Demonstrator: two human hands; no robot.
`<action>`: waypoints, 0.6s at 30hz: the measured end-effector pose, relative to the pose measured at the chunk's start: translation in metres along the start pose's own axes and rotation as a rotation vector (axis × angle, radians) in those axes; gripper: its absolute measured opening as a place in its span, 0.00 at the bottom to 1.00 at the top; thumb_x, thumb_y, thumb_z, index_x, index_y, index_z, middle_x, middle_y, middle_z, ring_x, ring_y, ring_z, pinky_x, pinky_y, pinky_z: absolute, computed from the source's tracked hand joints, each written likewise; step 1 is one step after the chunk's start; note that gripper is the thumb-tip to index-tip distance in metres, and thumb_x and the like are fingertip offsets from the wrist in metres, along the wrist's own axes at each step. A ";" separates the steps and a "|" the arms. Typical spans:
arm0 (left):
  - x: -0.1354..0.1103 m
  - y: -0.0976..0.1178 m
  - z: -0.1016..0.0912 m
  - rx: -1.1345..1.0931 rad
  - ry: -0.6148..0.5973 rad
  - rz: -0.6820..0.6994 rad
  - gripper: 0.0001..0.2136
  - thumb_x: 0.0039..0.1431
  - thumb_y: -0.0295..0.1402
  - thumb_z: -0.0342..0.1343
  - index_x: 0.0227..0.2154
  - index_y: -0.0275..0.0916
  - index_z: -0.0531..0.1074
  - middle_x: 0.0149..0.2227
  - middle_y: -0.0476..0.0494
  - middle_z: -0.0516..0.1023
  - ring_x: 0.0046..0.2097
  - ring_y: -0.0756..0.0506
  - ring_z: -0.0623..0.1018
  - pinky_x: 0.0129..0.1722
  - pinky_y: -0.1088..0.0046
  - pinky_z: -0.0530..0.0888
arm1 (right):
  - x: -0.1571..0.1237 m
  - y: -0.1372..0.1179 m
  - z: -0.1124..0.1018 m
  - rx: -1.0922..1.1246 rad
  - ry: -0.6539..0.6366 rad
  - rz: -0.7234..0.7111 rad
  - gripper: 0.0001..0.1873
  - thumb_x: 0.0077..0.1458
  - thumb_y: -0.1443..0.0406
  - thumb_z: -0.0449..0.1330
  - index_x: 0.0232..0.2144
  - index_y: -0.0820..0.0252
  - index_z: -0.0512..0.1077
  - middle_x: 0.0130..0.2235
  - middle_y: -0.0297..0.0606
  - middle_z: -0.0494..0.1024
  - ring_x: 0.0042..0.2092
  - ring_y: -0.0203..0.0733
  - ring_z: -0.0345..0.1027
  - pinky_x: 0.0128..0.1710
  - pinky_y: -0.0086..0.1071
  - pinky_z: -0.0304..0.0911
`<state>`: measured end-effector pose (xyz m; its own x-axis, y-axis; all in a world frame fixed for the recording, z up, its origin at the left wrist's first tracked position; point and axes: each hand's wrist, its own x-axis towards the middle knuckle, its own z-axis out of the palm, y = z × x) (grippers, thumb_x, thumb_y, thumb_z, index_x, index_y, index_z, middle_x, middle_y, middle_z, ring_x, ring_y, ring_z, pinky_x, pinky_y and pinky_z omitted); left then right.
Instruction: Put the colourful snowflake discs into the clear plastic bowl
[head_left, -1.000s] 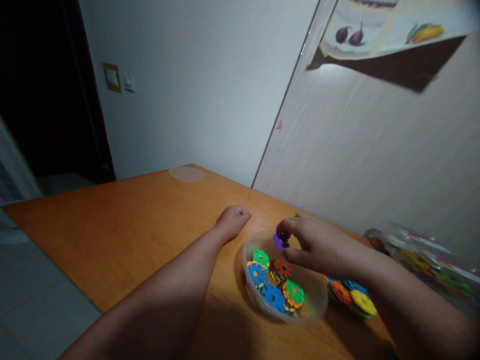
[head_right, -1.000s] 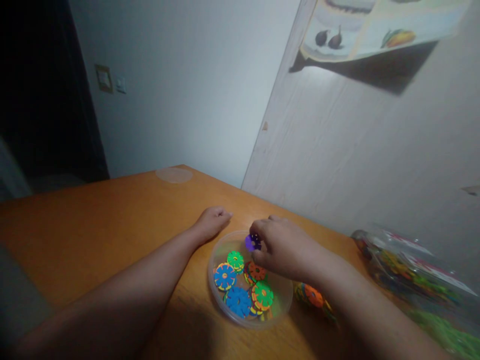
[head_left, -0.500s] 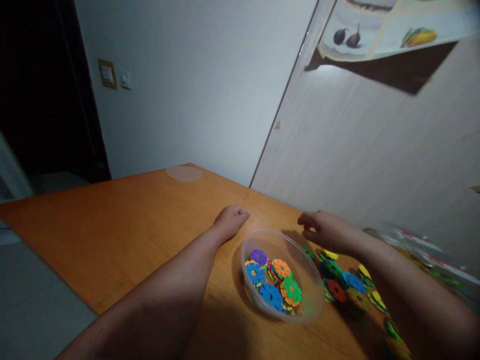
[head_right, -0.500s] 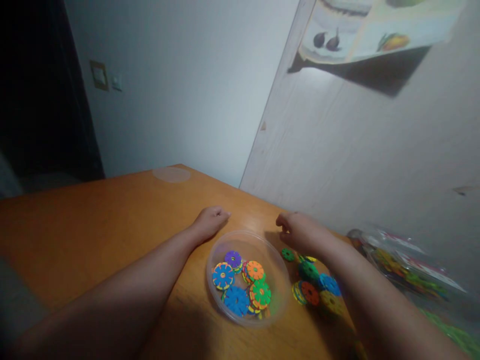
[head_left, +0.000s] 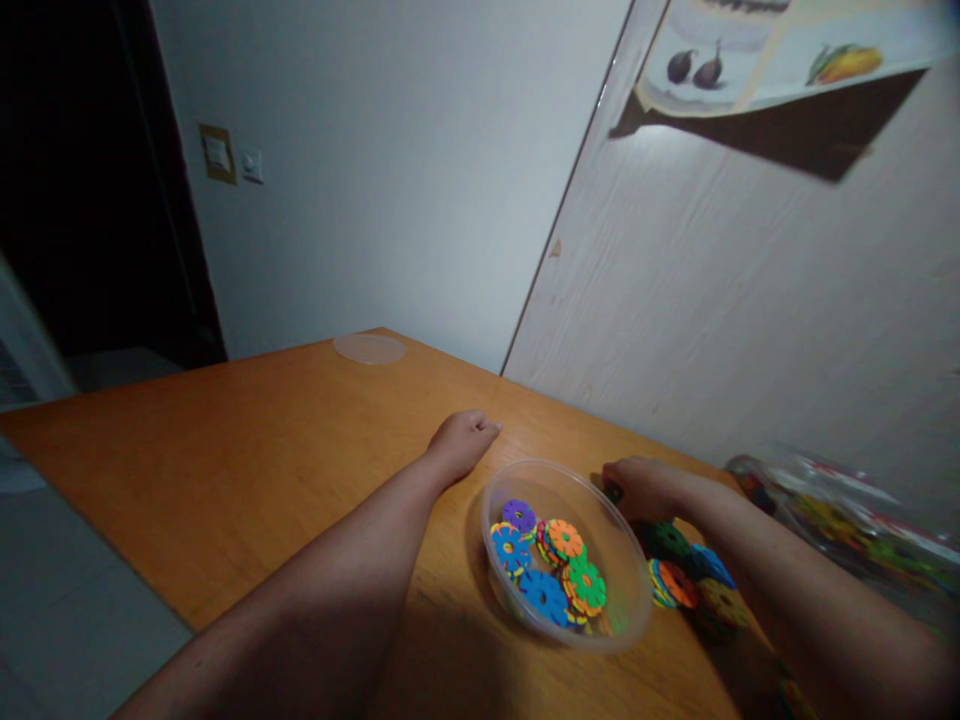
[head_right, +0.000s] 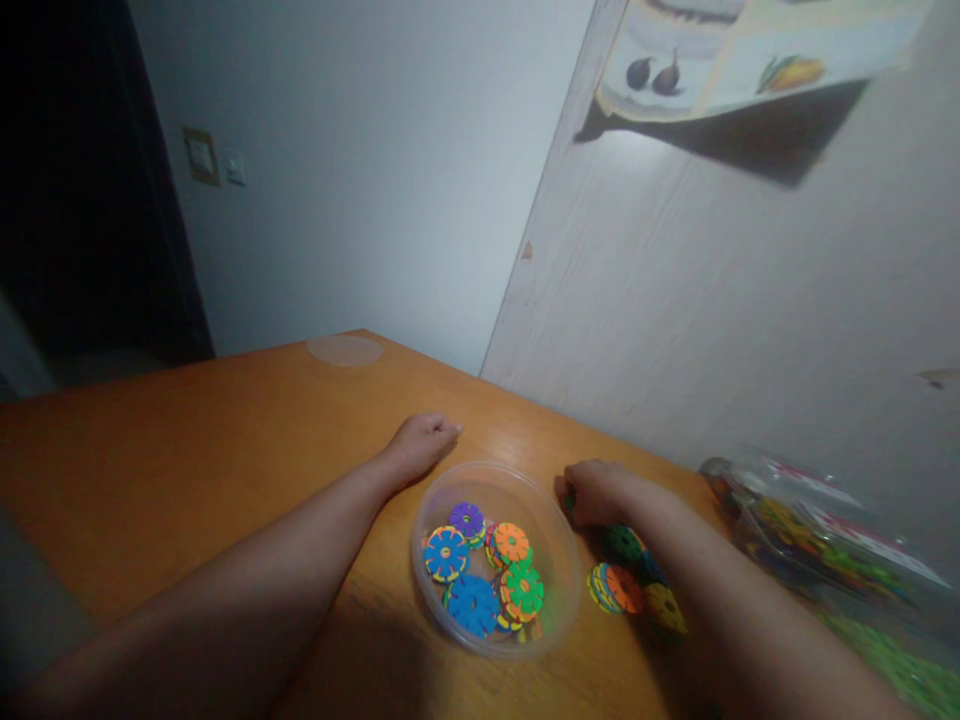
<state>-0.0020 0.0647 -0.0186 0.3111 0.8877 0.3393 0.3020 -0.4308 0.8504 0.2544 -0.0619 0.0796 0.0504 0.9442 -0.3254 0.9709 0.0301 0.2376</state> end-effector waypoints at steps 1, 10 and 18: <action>0.000 0.000 0.000 -0.001 0.000 0.000 0.19 0.54 0.49 0.51 0.21 0.38 0.64 0.20 0.53 0.65 0.24 0.52 0.64 0.23 0.75 0.55 | 0.000 -0.001 0.000 0.005 0.001 -0.003 0.16 0.39 0.56 0.65 0.33 0.56 0.78 0.36 0.42 0.81 0.38 0.48 0.74 0.30 0.31 0.56; 0.000 0.002 0.000 0.026 0.011 -0.016 0.18 0.54 0.48 0.51 0.20 0.38 0.65 0.20 0.53 0.66 0.24 0.51 0.64 0.23 0.75 0.54 | -0.022 0.002 -0.031 0.067 0.140 0.028 0.17 0.47 0.59 0.60 0.39 0.61 0.74 0.37 0.43 0.79 0.36 0.44 0.71 0.30 0.30 0.58; -0.001 0.001 0.001 0.036 0.018 0.005 0.19 0.55 0.49 0.51 0.21 0.38 0.66 0.20 0.53 0.65 0.24 0.52 0.64 0.23 0.74 0.54 | -0.066 -0.072 -0.074 0.123 0.312 -0.256 0.15 0.47 0.62 0.60 0.40 0.57 0.73 0.38 0.41 0.76 0.38 0.44 0.67 0.35 0.32 0.59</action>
<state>-0.0011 0.0636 -0.0188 0.2965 0.8883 0.3507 0.3333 -0.4403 0.8337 0.1638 -0.1023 0.1522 -0.2510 0.9660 -0.0624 0.9645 0.2550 0.0682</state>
